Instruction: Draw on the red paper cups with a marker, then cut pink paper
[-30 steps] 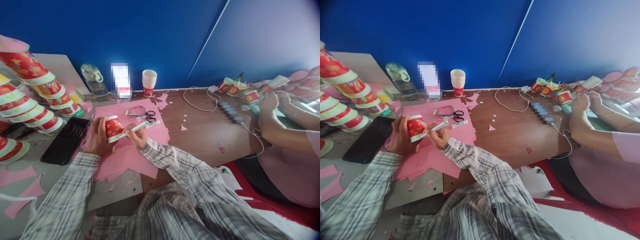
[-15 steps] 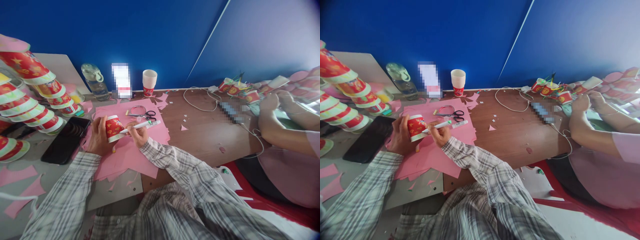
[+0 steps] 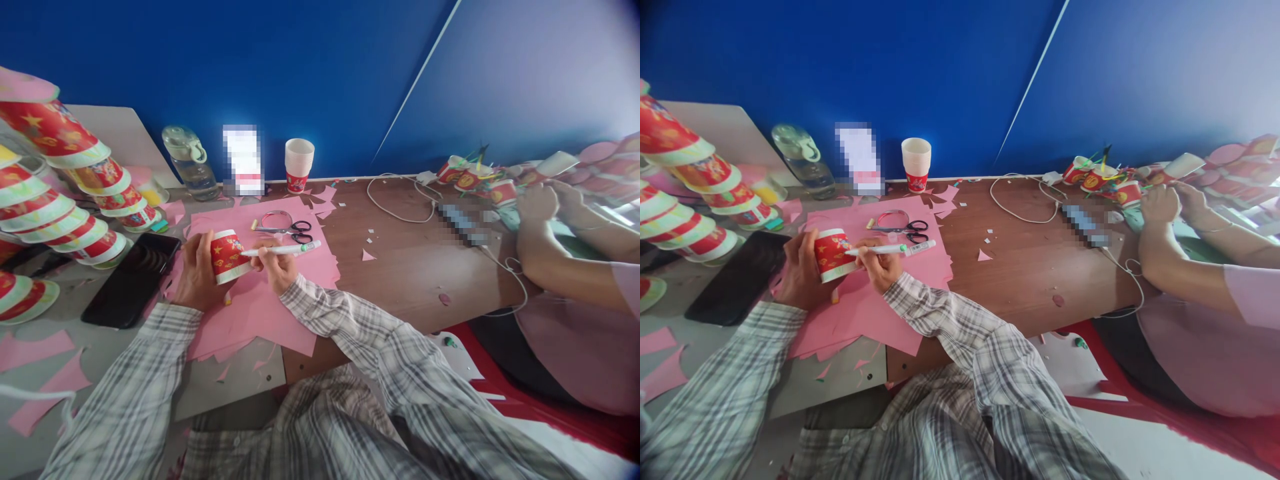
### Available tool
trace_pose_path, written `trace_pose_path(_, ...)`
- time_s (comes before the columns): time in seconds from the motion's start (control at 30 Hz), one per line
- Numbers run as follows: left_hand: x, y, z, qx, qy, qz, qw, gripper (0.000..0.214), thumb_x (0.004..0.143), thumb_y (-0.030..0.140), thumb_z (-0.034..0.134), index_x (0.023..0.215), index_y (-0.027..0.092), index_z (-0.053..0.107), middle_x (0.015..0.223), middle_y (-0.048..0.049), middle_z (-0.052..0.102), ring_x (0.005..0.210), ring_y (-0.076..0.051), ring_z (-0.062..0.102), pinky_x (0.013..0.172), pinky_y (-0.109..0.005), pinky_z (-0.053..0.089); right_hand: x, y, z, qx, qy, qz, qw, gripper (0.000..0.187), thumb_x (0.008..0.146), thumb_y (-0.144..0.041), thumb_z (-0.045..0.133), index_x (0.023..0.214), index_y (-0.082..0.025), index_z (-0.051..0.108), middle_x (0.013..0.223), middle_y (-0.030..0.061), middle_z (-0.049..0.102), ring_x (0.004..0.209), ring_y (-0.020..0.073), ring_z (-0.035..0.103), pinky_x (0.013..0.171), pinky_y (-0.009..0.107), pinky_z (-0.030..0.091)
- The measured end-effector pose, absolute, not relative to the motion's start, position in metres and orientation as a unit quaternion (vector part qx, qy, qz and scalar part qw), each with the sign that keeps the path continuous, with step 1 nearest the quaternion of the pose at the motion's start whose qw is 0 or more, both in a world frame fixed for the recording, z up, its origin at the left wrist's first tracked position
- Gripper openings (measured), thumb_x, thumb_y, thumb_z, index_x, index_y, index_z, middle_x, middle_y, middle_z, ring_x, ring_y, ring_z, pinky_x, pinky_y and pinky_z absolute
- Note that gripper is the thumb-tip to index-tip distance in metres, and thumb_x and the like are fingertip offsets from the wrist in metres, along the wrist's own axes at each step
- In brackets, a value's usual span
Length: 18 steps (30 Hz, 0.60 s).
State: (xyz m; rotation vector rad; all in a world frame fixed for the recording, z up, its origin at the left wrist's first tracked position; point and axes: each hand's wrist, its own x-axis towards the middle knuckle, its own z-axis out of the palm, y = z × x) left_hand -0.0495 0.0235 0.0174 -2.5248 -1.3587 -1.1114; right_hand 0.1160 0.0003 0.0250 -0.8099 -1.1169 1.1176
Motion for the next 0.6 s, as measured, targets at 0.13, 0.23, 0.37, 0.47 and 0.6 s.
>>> trace_pose_path(0.13,-0.05,0.024,0.017,-0.819,-0.447,-0.36,0.029,0.085,0.067,0.044,0.054,0.133,0.005,0.017,0.123,-0.0239,0.034,0.12,-0.032,0.031,0.1,-0.05,0.029,0.114,0.002,0.022,-0.362,-0.503,0.459,0.637,0.052,0.081,-0.061,0.039,0.096,-0.013,0.052,0.06,-0.0019,0.049,0.047,0.0062,0.043,0.05,0.022,0.038)
trace_pose_path(0.23,-0.051,0.024,0.014,-0.813,-0.457,-0.36,0.02,0.086,0.066,0.045,0.054,0.132,0.004,0.018,0.124,-0.0244,0.034,0.12,-0.032,0.03,0.1,-0.05,0.029,0.114,0.003,0.02,-0.372,-0.518,0.442,0.631,0.049,0.083,-0.058,0.038,0.099,-0.014,0.053,0.062,-0.0011,0.049,0.052,0.0071,0.046,0.056,0.023,0.042)
trace_pose_path(0.37,-0.051,0.024,0.013,-0.807,-0.465,-0.363,0.008,0.089,0.065,0.051,0.053,0.133,0.006,0.018,0.125,-0.0245,0.032,0.121,-0.033,0.029,0.1,-0.052,0.029,0.114,0.003,0.016,-0.39,-0.541,0.411,0.622,0.033,0.085,-0.041,0.042,0.104,-0.016,0.052,0.069,0.0003,0.052,0.062,0.009,0.05,0.064,0.025,0.045)
trace_pose_path(0.47,-0.051,0.024,0.014,-0.81,-0.465,-0.357,-0.002,0.091,0.065,0.054,0.052,0.134,0.007,0.015,0.127,-0.0247,0.031,0.122,-0.033,0.028,0.101,-0.052,0.028,0.113,0.004,0.013,-0.403,-0.56,0.391,0.61,0.025,0.083,-0.026,0.043,0.105,-0.017,0.051,0.074,0.0005,0.054,0.065,0.0094,0.05,0.069,0.026,0.046)
trace_pose_path(0.6,-0.052,0.024,0.014,-0.809,-0.465,-0.359,-0.005,0.092,0.065,0.056,0.052,0.133,0.006,0.016,0.127,-0.0251,0.031,0.121,-0.033,0.029,0.101,-0.052,0.027,0.112,0.005,0.012,-0.401,-0.587,0.378,0.593,0.034,0.074,-0.009,0.04,0.106,-0.016,0.05,0.078,0.0008,0.053,0.071,0.0099,0.052,0.074,0.025,0.048)
